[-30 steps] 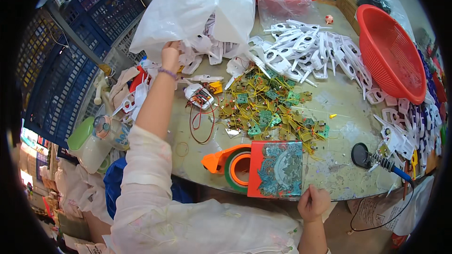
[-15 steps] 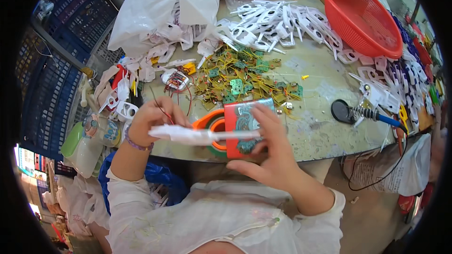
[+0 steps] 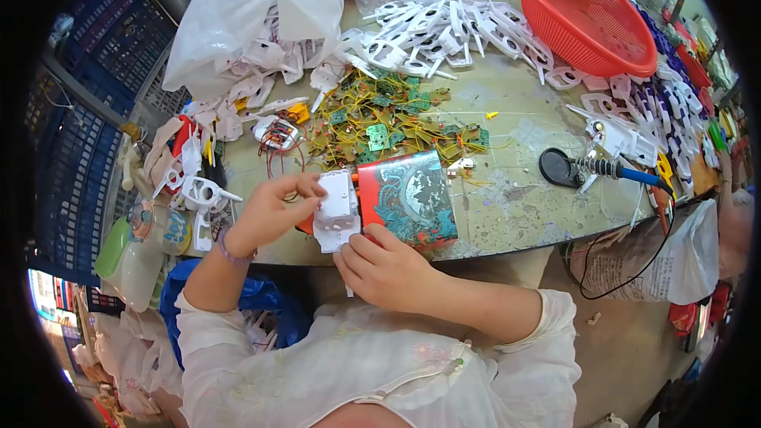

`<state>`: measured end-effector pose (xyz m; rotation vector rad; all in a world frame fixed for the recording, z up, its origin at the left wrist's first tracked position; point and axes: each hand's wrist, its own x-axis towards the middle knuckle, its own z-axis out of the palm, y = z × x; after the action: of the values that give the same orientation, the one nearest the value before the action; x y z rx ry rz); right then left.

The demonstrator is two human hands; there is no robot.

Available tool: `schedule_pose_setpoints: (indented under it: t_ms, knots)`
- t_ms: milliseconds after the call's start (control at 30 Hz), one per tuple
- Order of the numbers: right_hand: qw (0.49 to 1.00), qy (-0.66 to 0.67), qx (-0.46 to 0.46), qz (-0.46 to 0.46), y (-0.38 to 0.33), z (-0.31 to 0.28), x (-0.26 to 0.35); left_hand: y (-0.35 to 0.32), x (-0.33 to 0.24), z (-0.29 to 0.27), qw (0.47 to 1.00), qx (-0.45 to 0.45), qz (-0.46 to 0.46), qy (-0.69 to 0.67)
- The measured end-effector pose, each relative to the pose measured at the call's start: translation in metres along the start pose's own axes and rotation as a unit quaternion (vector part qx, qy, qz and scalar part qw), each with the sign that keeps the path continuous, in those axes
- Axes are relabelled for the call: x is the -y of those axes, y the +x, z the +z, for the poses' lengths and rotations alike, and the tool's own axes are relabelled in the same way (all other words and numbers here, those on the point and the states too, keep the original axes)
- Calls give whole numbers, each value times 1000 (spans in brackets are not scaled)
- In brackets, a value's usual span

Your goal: Soldering electronic components and wires onto small circuit boards for toy assembly.

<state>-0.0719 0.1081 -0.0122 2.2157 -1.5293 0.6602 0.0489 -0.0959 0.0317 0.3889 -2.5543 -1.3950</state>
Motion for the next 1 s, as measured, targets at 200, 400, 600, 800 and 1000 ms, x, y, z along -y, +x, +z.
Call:
schedule_pose_setpoints:
  t_ms: [200,400,600,800,1000]
  knots:
    - [989,134,-68,15,9,-41,-23,-11,2,6,997,-17,46,57]
    - [941,33,-52,332,16,-22,-174,-19,-7,1,994,-17,79,74]
    - [902,26,84,422,4,55,-254,-15,-8,-3,990,-79,113,-27]
    - [873,119,90,464,20,23,-245,-11,-13,-14,987,-72,141,4]
    - [926,94,-187,313,38,-32,-182,18,-26,-5,984,34,80,-155]
